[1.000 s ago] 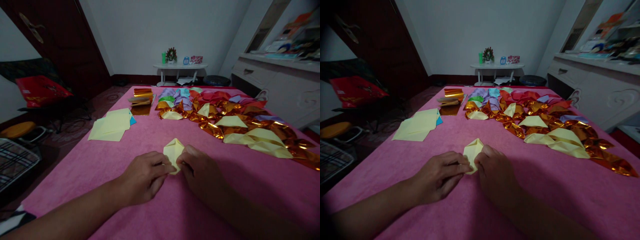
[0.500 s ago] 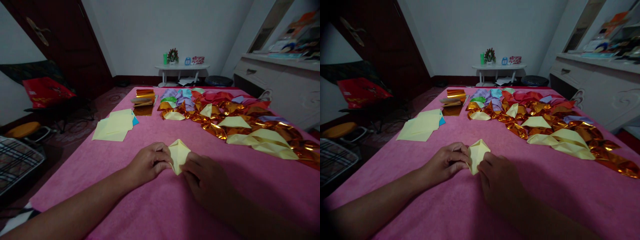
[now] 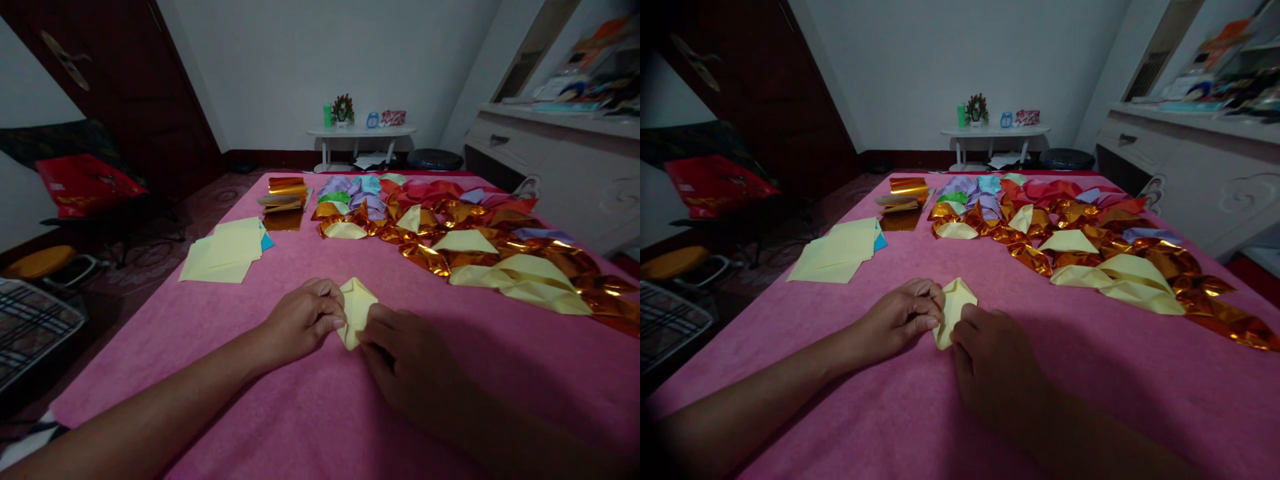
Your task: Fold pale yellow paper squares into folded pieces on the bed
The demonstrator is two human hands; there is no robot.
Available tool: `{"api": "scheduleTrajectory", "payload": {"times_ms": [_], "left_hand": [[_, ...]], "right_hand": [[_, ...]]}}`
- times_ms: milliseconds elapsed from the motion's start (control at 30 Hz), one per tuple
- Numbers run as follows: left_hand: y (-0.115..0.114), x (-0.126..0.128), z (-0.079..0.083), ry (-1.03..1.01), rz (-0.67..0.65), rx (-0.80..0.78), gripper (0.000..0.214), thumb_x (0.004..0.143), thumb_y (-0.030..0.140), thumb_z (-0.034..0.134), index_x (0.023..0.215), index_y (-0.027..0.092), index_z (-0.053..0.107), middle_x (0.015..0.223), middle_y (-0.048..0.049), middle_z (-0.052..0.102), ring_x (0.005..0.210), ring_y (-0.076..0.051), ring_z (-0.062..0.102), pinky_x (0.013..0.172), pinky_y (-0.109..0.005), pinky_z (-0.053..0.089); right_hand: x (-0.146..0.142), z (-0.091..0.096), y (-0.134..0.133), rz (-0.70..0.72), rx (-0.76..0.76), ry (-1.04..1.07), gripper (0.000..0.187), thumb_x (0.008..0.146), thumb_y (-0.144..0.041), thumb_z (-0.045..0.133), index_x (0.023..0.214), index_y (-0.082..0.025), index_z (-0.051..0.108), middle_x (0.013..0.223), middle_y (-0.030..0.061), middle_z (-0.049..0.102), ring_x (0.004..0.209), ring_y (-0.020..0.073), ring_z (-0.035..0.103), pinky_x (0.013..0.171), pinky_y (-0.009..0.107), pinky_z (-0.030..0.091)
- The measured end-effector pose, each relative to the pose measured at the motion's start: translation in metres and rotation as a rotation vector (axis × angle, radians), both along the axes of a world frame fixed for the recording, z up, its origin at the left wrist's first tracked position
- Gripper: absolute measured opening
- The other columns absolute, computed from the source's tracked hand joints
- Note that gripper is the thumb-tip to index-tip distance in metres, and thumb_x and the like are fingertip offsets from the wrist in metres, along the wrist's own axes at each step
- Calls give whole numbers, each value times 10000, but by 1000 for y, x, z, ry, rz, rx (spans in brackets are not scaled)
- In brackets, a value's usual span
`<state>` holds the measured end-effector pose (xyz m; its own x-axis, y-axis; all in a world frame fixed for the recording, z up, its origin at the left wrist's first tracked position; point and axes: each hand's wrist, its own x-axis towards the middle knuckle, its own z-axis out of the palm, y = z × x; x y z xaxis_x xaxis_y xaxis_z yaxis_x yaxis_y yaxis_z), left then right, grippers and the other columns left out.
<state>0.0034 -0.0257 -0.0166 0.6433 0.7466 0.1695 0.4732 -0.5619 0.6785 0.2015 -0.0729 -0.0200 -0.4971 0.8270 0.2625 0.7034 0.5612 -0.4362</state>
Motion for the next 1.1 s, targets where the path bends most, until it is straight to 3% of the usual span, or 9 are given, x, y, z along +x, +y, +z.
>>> {"api": "scheduleTrajectory", "payload": {"times_ms": [133,467,933,1000,1100], "left_hand": [[1,2,2,67,-18,24,140,842,193,557,745,177,657,918,-30,586,910,-167,517,802,-290,410],[-9,10,-6,-4,191,13,83,774,201,644,702,180,607,813,-13,584,789,-155,535,697,-276,420],[-16,14,-5,27,225,78,94,791,192,624,707,182,583,834,-16,574,833,-166,533,723,-290,428],[-17,14,-3,49,230,117,83,784,204,631,723,189,577,883,-27,577,886,-188,529,748,-309,434],[-16,13,-3,32,283,213,126,750,238,673,817,204,572,1135,-59,538,1071,-242,484,864,-376,426]], "right_hand": [[0,1,0,11,5,9,163,789,-95,488,726,-165,620,725,34,556,647,157,450,594,292,253],[-1,2,0,16,6,5,166,790,-90,484,714,-158,616,711,30,542,638,149,445,587,290,249],[0,1,0,20,0,-5,167,798,-90,483,720,-163,610,718,27,540,644,146,448,589,291,252],[0,1,0,19,-3,-14,163,797,-87,484,727,-163,609,726,28,540,650,149,452,593,293,259],[-1,1,-1,19,20,-24,163,809,-96,480,733,-165,607,735,33,542,659,156,458,599,299,269]]}}
